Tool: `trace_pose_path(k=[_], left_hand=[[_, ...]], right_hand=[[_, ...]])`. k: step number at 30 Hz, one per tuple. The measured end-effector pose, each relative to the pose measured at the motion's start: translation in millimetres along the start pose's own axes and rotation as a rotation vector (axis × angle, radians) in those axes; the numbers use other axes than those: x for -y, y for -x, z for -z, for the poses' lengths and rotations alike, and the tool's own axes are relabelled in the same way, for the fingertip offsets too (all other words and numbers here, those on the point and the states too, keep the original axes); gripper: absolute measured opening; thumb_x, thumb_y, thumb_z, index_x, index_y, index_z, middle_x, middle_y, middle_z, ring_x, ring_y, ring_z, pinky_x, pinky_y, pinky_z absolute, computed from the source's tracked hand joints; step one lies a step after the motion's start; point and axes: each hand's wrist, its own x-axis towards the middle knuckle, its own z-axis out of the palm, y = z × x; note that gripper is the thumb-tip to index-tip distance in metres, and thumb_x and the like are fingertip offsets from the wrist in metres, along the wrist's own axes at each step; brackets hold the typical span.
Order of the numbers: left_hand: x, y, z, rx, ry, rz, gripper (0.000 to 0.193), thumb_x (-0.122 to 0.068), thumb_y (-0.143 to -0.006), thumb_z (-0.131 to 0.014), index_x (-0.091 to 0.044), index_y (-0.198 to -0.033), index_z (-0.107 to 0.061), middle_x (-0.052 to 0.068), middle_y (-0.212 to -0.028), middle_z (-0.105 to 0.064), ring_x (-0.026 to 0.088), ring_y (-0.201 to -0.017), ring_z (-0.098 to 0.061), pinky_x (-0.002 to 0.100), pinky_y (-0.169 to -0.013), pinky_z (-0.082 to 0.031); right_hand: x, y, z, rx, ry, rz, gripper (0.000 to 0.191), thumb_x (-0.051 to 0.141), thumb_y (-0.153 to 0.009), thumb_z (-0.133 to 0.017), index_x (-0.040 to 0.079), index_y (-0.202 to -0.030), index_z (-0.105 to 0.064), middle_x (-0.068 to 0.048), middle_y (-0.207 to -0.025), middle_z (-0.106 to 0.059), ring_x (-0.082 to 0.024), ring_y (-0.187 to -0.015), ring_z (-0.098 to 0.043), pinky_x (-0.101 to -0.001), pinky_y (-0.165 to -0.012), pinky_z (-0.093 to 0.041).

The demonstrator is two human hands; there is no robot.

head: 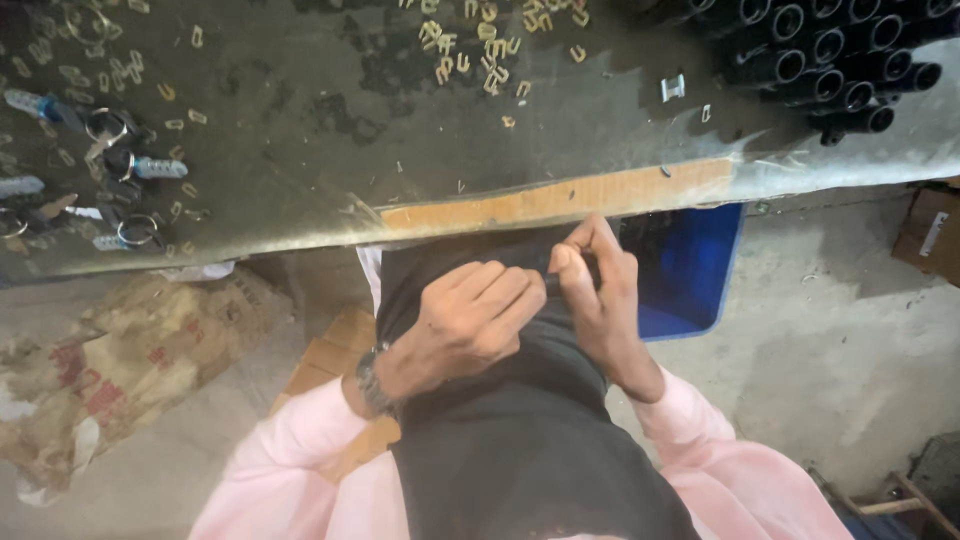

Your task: The person sits at a workbench covered with padlock cylinders, keys and small brass pins. They pick up a lock cylinder, insert brass pins one at a time into the cylinder by hand, use a black cylindrical tool to press and seat the pins, and set the worked cylinder back on the bench.

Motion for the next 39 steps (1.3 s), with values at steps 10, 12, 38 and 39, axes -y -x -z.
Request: trace_pose_path(k=[10,12,38,39], left_hand=[[2.8,18.4,-22.2,0.033,0.290,0.274,0.027,-0.001,-0.074,-0.073,-0.001,-0.101,-0.068,0.008,-0.083,-0.061,0.023,-0.069,-0.061,0.035,-0.061,-0.049],[1.6,20.8,-19.3,-0.032,0.199,0.149,0.030,-0.003,-0.075,-0.074,-0.002,-0.105,-0.069,0.008,-0.084,-0.061,0.024,-0.070,-0.062,0.037,-0.061,-0.049],[85.8,41.1,124.8,-0.280,-0.661,0.694,0.016,-0.005,-0.099,-0.073,-0.010,-0.114,-0.072,0.003,-0.122,-0.057,0.027,-0.114,-0.054,0.040,-0.103,-0.042],[80.5,33.4,122.2,-0.314,-0.646,0.653,0.012,-0.005,-0.102,-0.075,-0.008,-0.112,-0.070,0.004,-0.120,-0.058,0.027,-0.113,-0.054,0.040,-0.103,-0.042]], right_hand=[[3.0,-2.2,-2.5,-0.029,0.057,-0.119,0.016,0.014,-0.104,-0.058,0.006,-0.093,-0.051,0.006,-0.073,-0.053,-0.001,-0.066,-0.044,-0.0216,-0.058,-0.040],[7.1,-3.2,1.3,0.046,-0.095,-0.192,0.016,0.014,-0.105,-0.058,0.007,-0.092,-0.053,0.007,-0.076,-0.049,-0.001,-0.066,-0.041,-0.0211,-0.057,-0.035],[19.5,4.0,48.9,-0.112,0.330,-0.120,0.011,0.002,-0.103,-0.069,0.004,-0.113,-0.070,-0.009,-0.107,-0.076,-0.018,-0.094,-0.075,-0.0291,-0.082,-0.057],[26.8,1.7,34.5,-0.088,0.315,0.008,0.015,0.004,-0.099,-0.073,0.005,-0.113,-0.070,-0.009,-0.110,-0.075,-0.019,-0.101,-0.073,-0.0302,-0.087,-0.057]])
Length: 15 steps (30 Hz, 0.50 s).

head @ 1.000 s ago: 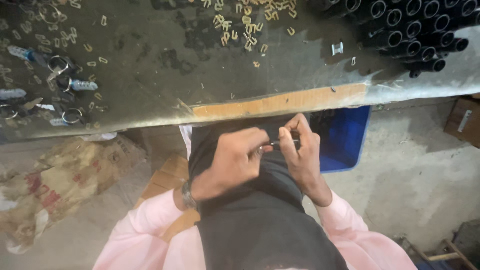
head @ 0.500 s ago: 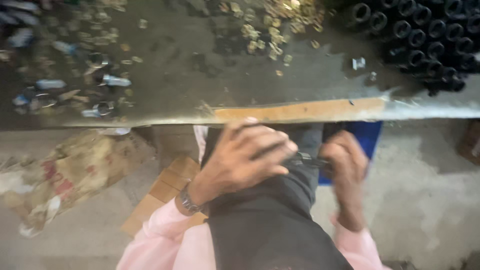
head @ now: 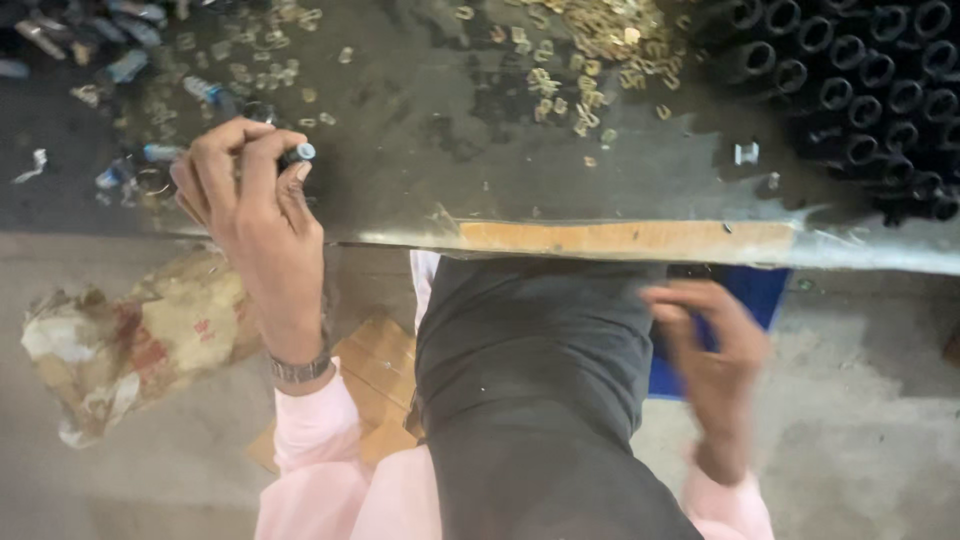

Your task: The person sits at a workbench covered with padlock cylinders, keys and small brass pins. They pick up a lock cylinder, insert brass pins one at a time into the cylinder by hand, use a black cylindrical tool to press and seat the pins, and set the worked cylinder back on the bench.

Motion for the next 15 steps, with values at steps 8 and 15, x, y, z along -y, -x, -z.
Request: trace_pose_path(k=[8,15], left_hand=[[-102.3,7.6,-0.4,0.285,0.730,-0.151,0.038,-0.023,-0.099,-0.078,-0.016,-0.134,-0.066,0.003,-0.117,-0.066,0.016,-0.103,-0.062,0.031,-0.093,-0.046],[-117.0,-10.4,-62.1,0.319,0.378,-0.430,0.067,-0.049,-0.087,-0.077,-0.013,-0.143,-0.064,0.006,-0.119,-0.052,0.027,-0.112,-0.049,0.045,-0.099,-0.034]], right_hand=[[46.4,-35.1,-74.8,-0.020,-0.400,0.417,0.038,0.028,-0.105,-0.061,-0.005,-0.121,-0.052,-0.016,-0.117,-0.061,-0.024,-0.111,-0.060,-0.0336,-0.096,-0.050],[12.4,-11.0,-62.4,0.019,-0.554,0.095,0.031,0.030,-0.108,-0.057,0.000,-0.107,-0.064,-0.014,-0.112,-0.064,-0.019,-0.093,-0.064,-0.0304,-0.085,-0.053]])
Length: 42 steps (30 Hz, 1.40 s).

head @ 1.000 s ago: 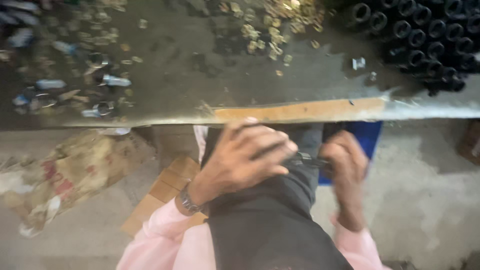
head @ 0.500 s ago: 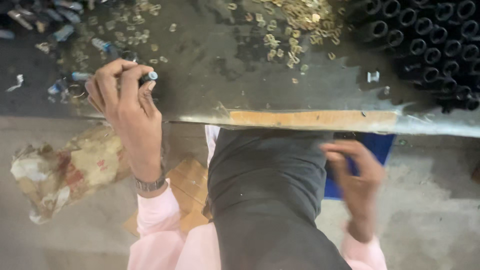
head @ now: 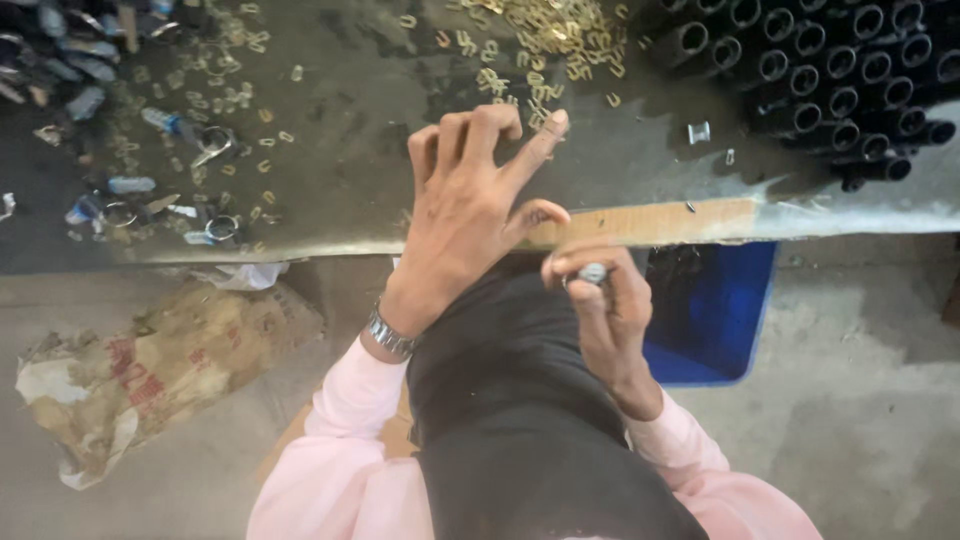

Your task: The person sits at a workbench covered with padlock cylinders, keys and small brass pins. They pick up a lock cylinder, insert brass pins one at a time into the cylinder by hand, use a black cylindrical tool to press and seat the pins, and set the worked cylinder back on the bench.

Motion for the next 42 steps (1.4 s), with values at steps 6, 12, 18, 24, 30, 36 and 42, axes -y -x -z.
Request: trace_pose_path(k=[6,12,18,24,30,36,42], left_hand=[[-5.0,23.6,-12.2,0.069,-0.022,-0.115,0.056,-0.047,-0.090,-0.075,-0.011,-0.133,-0.067,0.003,-0.118,-0.055,0.025,-0.117,-0.051,0.048,-0.103,-0.033],[-9.8,61.6,5.5,-0.012,0.108,-0.069,0.019,-0.013,-0.089,-0.083,-0.013,-0.104,-0.072,-0.003,-0.104,-0.067,0.019,-0.100,-0.063,0.038,-0.095,-0.036],[-23.7,64.2,9.3,-0.194,0.680,0.223,0.024,0.000,-0.089,-0.082,-0.007,-0.110,-0.072,0.004,-0.100,-0.072,0.016,-0.087,-0.069,0.031,-0.079,-0.053],[-29.0,58.9,-5.0,-0.132,1.194,0.339,0.016,0.008,-0.101,-0.069,-0.001,-0.115,-0.071,0.011,-0.112,-0.073,0.013,-0.088,-0.070,0.024,-0.071,-0.060],[-27.4,62.7,-8.7,-0.108,1.322,0.451,0.018,0.008,-0.101,-0.066,0.002,-0.118,-0.069,0.012,-0.112,-0.069,0.013,-0.087,-0.069,0.026,-0.074,-0.059],[-23.7,65.7,-9.9,-0.116,1.342,0.387,0.014,0.007,-0.104,-0.065,0.003,-0.116,-0.069,0.013,-0.116,-0.066,0.014,-0.086,-0.069,0.026,-0.075,-0.060],[-22.8,64.9,-14.3,-0.135,1.444,0.545,0.011,0.004,-0.102,-0.064,0.002,-0.112,-0.067,0.013,-0.111,-0.072,0.016,-0.089,-0.073,0.028,-0.075,-0.064]], right_hand=[[16.2,9.2,22.4,-0.068,0.007,0.190,0.031,0.028,-0.106,-0.060,-0.002,-0.111,-0.067,-0.014,-0.121,-0.061,-0.023,-0.110,-0.061,-0.0311,-0.094,-0.054],[-2.6,9.7,26.5,-0.063,-0.310,-0.144,0.039,0.017,-0.094,-0.080,-0.006,-0.123,-0.066,-0.012,-0.096,-0.067,-0.021,-0.087,-0.069,-0.0335,-0.083,-0.060],[-14.9,2.6,18.9,0.012,-0.530,-0.272,0.032,0.009,-0.089,-0.084,0.000,-0.107,-0.059,-0.007,-0.096,-0.065,-0.020,-0.087,-0.073,-0.0366,-0.080,-0.062],[-13.8,5.0,17.4,0.012,-0.553,-0.340,0.034,0.005,-0.087,-0.083,0.001,-0.109,-0.058,-0.008,-0.095,-0.065,-0.020,-0.086,-0.073,-0.0363,-0.077,-0.063],[-18.2,4.3,13.8,0.030,-0.553,-0.341,0.032,0.001,-0.086,-0.081,0.001,-0.108,-0.058,-0.008,-0.096,-0.066,-0.020,-0.085,-0.073,-0.0353,-0.076,-0.063],[-15.1,-1.0,9.6,0.079,-0.509,-0.371,0.030,0.002,-0.087,-0.080,0.000,-0.107,-0.058,-0.010,-0.093,-0.069,-0.020,-0.083,-0.073,-0.0343,-0.074,-0.063],[-11.1,-2.8,10.8,0.088,-0.511,-0.388,0.029,0.005,-0.088,-0.080,0.000,-0.106,-0.058,-0.012,-0.091,-0.070,-0.020,-0.082,-0.073,-0.0339,-0.074,-0.062]])
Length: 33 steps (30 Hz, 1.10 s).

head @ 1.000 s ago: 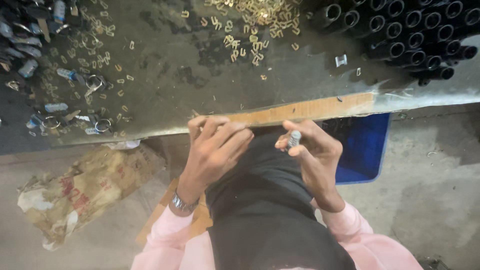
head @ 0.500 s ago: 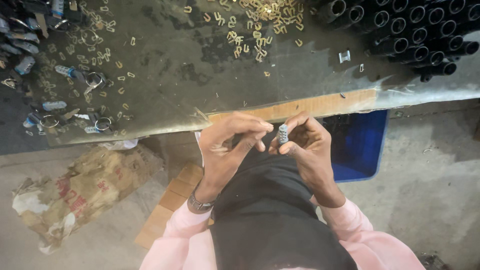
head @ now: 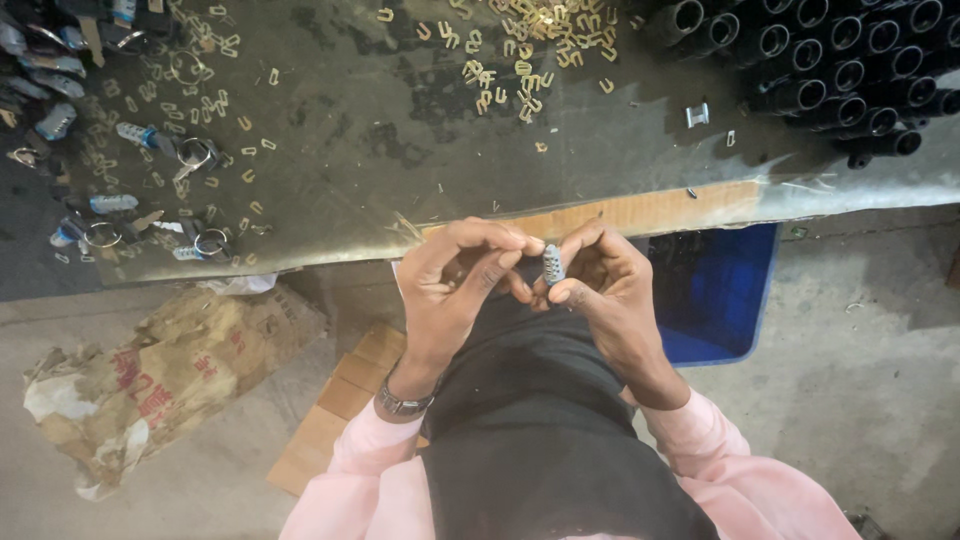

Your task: The person sits at a workbench covered with padlock cylinders, keys and small brass pins. They pick up a lock cylinder, insert brass pins one at a time into the cylinder by hand, use a black cylindrical tool to press and seat the pins, and set the worked cylinder back on the bench.

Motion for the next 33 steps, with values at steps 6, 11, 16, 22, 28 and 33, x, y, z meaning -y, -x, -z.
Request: trace_pose_path(k=[6,11,16,22,28,33], left_hand=[[-3.4,1.3,-1.7,0.021,-0.185,-0.104,0.009,0.002,-0.103,-0.069,0.001,-0.111,-0.067,0.007,-0.113,-0.061,0.008,-0.083,-0.062,0.021,-0.070,-0.053],[-4.6,0.9,-3.0,0.055,-0.138,-0.029,0.011,0.004,-0.102,-0.068,0.001,-0.113,-0.066,0.007,-0.114,-0.062,0.007,-0.084,-0.063,0.023,-0.073,-0.054],[-4.4,2.4,-7.9,0.028,-0.301,-0.121,0.019,0.008,-0.099,-0.066,0.001,-0.116,-0.064,0.006,-0.115,-0.064,0.008,-0.086,-0.067,0.022,-0.072,-0.056],[-10.7,1.9,-9.7,0.051,-0.546,-0.265,0.022,0.008,-0.093,-0.074,-0.003,-0.111,-0.069,0.007,-0.108,-0.070,0.012,-0.093,-0.071,0.025,-0.079,-0.059],[-16.4,3.4,-12.7,-0.002,-0.722,-0.328,0.021,0.004,-0.089,-0.078,-0.005,-0.106,-0.071,0.007,-0.103,-0.071,0.016,-0.092,-0.073,0.025,-0.079,-0.058],[-14.7,4.5,-16.6,-0.047,-0.786,-0.425,0.019,0.004,-0.090,-0.078,-0.004,-0.105,-0.069,0.007,-0.101,-0.074,0.018,-0.091,-0.075,0.028,-0.078,-0.060]], right_hand=[[2.6,-0.2,1.6,0.006,0.006,0.012,0.030,0.007,-0.089,-0.082,0.000,-0.105,-0.058,-0.012,-0.091,-0.070,-0.019,-0.080,-0.071,-0.0324,-0.075,-0.060],[1.5,-0.4,1.3,0.000,-0.011,0.014,0.032,0.011,-0.087,-0.083,0.001,-0.105,-0.058,-0.011,-0.091,-0.070,-0.018,-0.080,-0.072,-0.0320,-0.073,-0.061],[1.5,0.3,2.9,0.004,-0.011,0.020,0.032,0.011,-0.089,-0.083,0.001,-0.105,-0.058,-0.012,-0.091,-0.071,-0.018,-0.081,-0.072,-0.0325,-0.075,-0.061],[1.1,0.5,3.6,0.024,-0.019,0.048,0.028,0.009,-0.091,-0.081,0.001,-0.105,-0.058,-0.010,-0.094,-0.069,-0.018,-0.083,-0.071,-0.0327,-0.076,-0.061],[0.3,2.2,3.7,0.007,0.015,0.027,0.029,0.008,-0.089,-0.081,0.000,-0.106,-0.059,-0.010,-0.093,-0.069,-0.018,-0.081,-0.071,-0.0318,-0.075,-0.060],[0.9,2.7,2.8,0.007,0.023,0.047,0.028,0.007,-0.090,-0.081,0.001,-0.106,-0.059,-0.008,-0.095,-0.068,-0.015,-0.085,-0.071,-0.0305,-0.077,-0.061]])
